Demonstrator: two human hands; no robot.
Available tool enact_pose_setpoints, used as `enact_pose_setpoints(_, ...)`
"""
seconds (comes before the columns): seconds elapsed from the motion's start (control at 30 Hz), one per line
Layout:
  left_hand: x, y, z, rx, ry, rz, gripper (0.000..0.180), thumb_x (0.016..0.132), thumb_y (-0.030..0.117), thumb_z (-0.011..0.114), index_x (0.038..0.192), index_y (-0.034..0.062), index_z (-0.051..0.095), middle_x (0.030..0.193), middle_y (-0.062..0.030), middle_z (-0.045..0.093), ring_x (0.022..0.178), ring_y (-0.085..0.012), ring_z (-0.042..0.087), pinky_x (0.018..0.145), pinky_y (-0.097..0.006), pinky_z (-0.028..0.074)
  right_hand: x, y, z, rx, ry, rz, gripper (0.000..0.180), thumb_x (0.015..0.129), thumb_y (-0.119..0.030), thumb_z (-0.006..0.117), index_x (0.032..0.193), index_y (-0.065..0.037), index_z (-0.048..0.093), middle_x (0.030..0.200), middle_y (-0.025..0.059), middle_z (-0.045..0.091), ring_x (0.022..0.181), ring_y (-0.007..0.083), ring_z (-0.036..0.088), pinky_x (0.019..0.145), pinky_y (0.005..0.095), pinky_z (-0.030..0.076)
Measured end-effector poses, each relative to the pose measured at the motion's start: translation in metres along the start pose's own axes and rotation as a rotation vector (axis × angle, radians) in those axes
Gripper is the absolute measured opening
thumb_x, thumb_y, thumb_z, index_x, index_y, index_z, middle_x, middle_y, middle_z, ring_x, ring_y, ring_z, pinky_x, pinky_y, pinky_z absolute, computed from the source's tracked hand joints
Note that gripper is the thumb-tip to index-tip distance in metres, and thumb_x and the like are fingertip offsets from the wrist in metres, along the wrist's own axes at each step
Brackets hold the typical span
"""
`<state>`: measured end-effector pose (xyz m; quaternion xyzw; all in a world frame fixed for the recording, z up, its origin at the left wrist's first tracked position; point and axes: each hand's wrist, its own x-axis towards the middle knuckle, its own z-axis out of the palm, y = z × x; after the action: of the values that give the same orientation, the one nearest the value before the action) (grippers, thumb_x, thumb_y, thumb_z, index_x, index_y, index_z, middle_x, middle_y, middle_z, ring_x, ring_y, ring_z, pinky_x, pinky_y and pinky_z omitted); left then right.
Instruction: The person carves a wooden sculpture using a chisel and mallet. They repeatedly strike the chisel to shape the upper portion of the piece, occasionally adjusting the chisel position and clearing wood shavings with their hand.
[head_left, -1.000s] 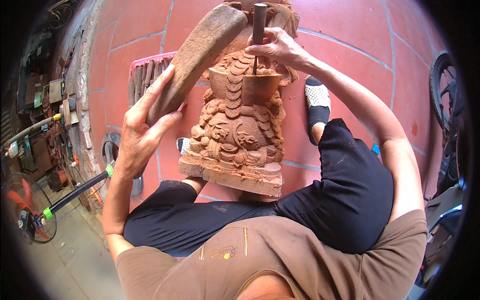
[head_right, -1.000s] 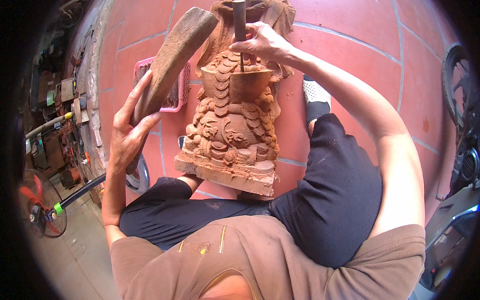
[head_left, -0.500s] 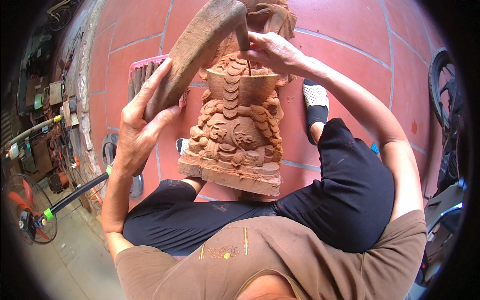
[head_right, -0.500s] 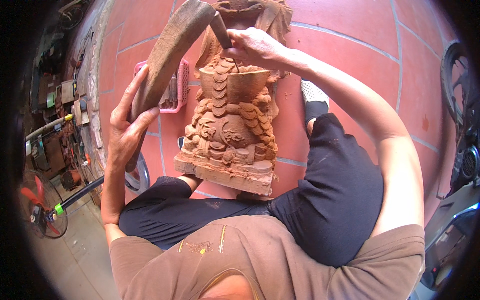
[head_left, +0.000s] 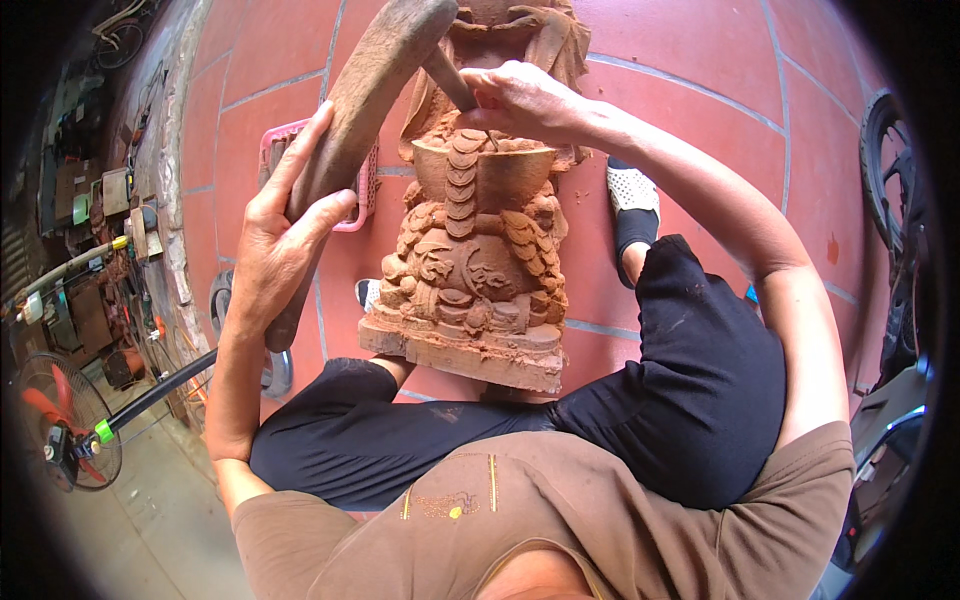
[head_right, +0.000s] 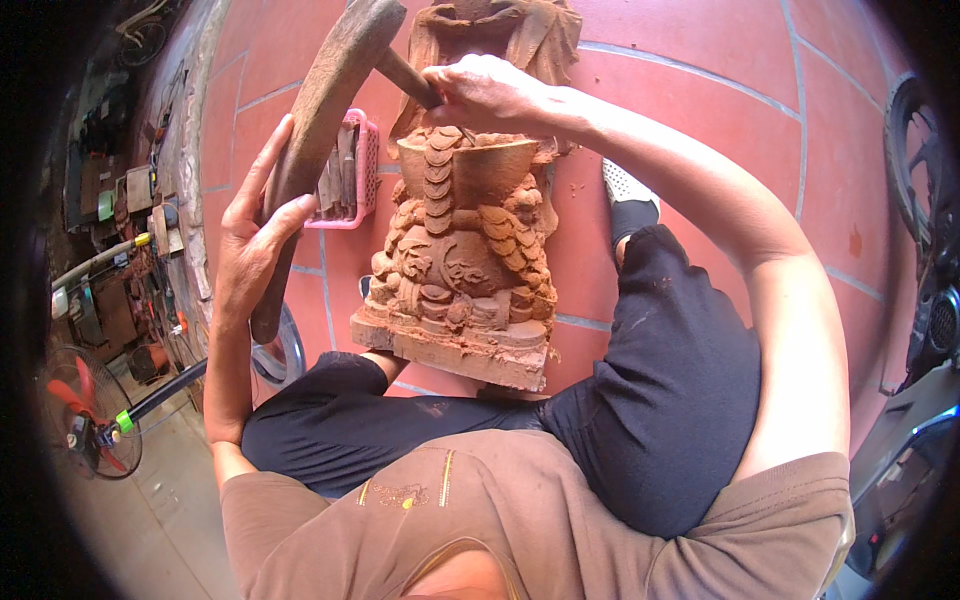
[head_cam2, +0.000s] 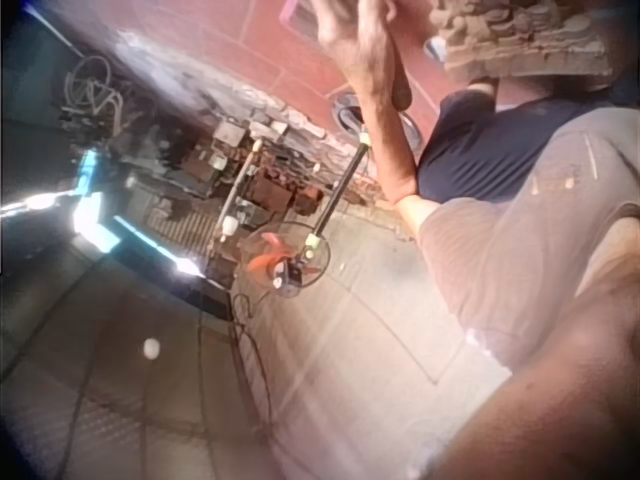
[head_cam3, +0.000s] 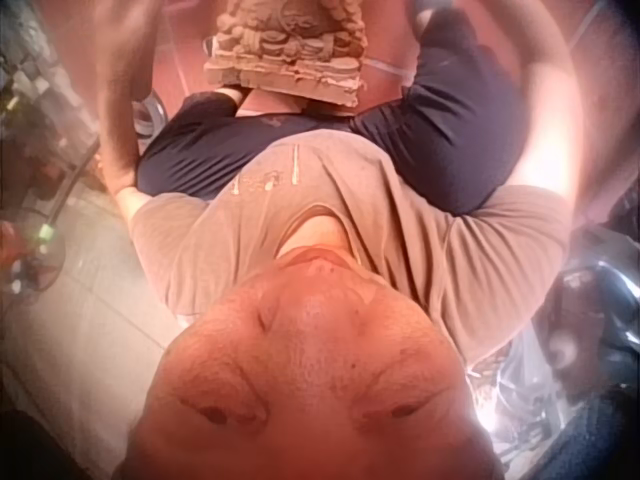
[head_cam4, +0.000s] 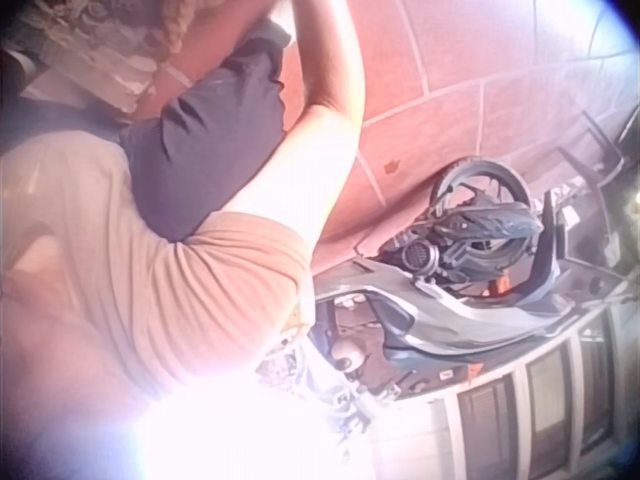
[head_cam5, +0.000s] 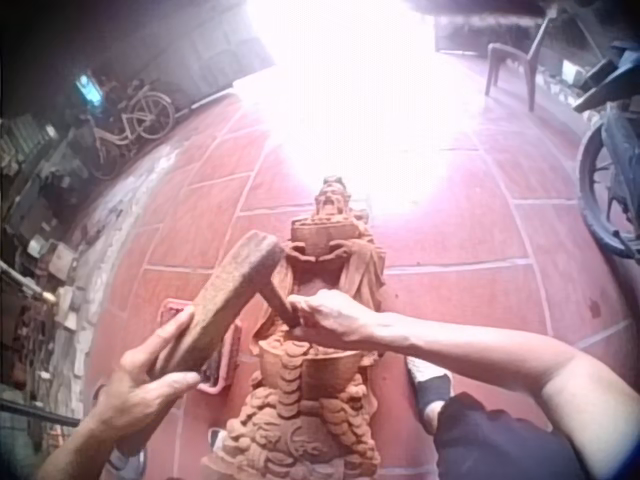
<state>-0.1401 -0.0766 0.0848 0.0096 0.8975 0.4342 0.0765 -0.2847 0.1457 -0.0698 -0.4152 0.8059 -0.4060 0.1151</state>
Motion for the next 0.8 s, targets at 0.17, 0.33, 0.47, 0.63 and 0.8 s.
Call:
enact_pose_setpoints(0.17,-0.003,0.006,0.001,-0.166,0.099,-0.015,0.067,0.088,-0.002,0.060,0.149,0.0120,0.039,0.129,-0.0048,0.058,0.094,-0.0073,0.058,0.078,-0.020,0.046,0.005,0.008,0.001,-0.019,0.001,-0.022,0.033,0.087,-0.036,0.066,0.091,-0.004,0.058,0.071,0.0151,0.063,0.067,0.0335,0.065,0.064,0.0425,0.050)
enact_pose_setpoints(0.33,-0.002,-0.002,0.001,0.201,-0.035,0.139,0.067,0.088,-0.003,0.059,0.150,0.0122,0.038,0.140,-0.0093,0.051,0.116,-0.0153,0.055,0.096,-0.026,0.044,0.006,0.007,0.001,0.032,-0.037,-0.038,0.033,0.088,-0.036,0.065,0.091,-0.004,0.057,0.073,0.0150,0.064,0.069,0.0332,0.065,0.065,0.0425,0.050)
enact_pose_setpoints(0.47,-0.004,-0.001,0.001,-0.138,-0.014,-0.070,0.067,0.089,0.000,0.060,0.150,0.0120,0.036,0.140,-0.0074,0.050,0.116,-0.0132,0.053,0.097,-0.026,0.042,0.005,0.014,0.002,-0.007,-0.007,-0.024,0.032,0.088,-0.035,0.065,0.092,-0.004,0.057,0.072,0.0147,0.063,0.068,0.0331,0.064,0.065,0.0428,0.050)
enact_pose_setpoints(0.63,-0.006,0.001,0.001,-0.172,0.097,-0.020,0.069,0.090,0.001,0.060,0.152,0.0119,0.033,0.128,-0.0021,0.057,0.095,-0.0066,0.054,0.084,-0.022,0.045,0.001,0.013,0.001,0.081,-0.025,0.009,0.030,0.087,-0.033,0.064,0.091,-0.004,0.057,0.072,0.0151,0.063,0.067,0.0327,0.063,0.065,0.0424,0.049)
enact_pose_setpoints(0.8,-0.001,0.001,0.000,-0.040,-0.009,-0.006,0.069,0.089,0.000,0.060,0.152,0.0110,0.033,0.125,-0.0036,0.058,0.089,-0.0063,0.054,0.079,-0.021,0.045,0.002,0.008,-0.003,0.058,-0.059,0.031,0.027,0.087,-0.030,0.062,0.090,-0.004,0.056,0.073,0.0162,0.064,0.068,0.0327,0.063,0.066,0.0423,0.050)
